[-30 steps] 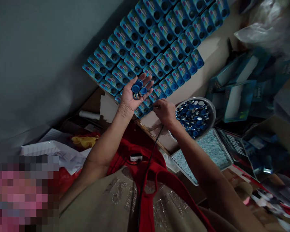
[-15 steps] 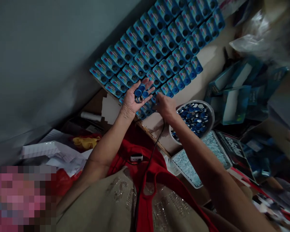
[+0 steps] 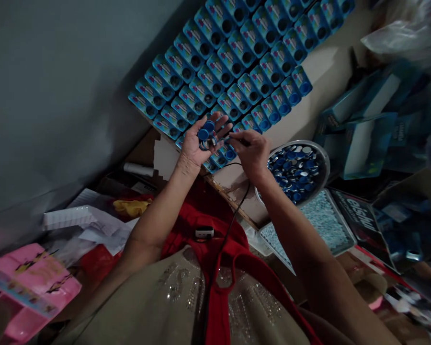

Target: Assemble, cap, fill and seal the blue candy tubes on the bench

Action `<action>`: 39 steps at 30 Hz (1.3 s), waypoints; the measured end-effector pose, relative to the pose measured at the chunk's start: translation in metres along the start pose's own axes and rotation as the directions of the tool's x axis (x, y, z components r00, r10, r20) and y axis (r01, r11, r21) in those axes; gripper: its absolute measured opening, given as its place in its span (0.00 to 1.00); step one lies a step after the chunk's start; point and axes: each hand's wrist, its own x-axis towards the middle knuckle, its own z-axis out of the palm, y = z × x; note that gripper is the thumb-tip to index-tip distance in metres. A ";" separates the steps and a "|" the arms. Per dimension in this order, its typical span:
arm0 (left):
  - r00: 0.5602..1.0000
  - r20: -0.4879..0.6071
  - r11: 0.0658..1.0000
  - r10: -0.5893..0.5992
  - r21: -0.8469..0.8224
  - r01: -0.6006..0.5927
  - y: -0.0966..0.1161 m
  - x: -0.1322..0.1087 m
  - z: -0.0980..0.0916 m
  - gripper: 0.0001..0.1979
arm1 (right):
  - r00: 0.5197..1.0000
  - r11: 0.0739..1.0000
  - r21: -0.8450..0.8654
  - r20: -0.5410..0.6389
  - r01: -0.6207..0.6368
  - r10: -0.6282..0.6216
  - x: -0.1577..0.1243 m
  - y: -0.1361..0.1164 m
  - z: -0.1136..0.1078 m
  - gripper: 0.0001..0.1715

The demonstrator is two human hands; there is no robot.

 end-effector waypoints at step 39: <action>0.995 -0.081 0.997 0.065 -0.042 -0.069 -0.006 -0.024 -0.018 0.19 | 0.931 0.961 -0.094 0.289 0.260 -0.224 -0.004 -0.034 0.001 0.15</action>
